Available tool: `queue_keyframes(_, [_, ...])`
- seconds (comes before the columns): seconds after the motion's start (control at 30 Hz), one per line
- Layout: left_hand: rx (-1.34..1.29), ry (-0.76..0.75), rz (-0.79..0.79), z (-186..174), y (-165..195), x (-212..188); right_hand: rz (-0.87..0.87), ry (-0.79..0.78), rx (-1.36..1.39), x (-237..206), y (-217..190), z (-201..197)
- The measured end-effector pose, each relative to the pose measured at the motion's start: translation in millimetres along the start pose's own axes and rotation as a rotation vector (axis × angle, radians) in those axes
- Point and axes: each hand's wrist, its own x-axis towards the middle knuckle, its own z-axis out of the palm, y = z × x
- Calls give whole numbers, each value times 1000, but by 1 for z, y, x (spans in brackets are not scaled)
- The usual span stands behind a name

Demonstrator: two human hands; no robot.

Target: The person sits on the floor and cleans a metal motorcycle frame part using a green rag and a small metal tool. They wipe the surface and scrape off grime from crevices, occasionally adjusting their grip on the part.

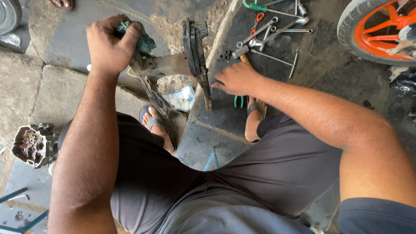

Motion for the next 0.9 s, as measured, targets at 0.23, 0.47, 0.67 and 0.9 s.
queue_keyframes(0.23, [-14,54,180,1,-6,-1,-79,-119,23,3,7,8])
queue_keyframes(0.47, [-85,75,314,1,1,-1,2,-206,75,7,6,13])
queue_keyframes(0.67, [-140,52,336,2,-5,-3,30,-4,201,8,7,-2])
queue_keyframes(0.9, [-82,-5,57,0,-1,-5,-46,-2,75,5,-3,0])
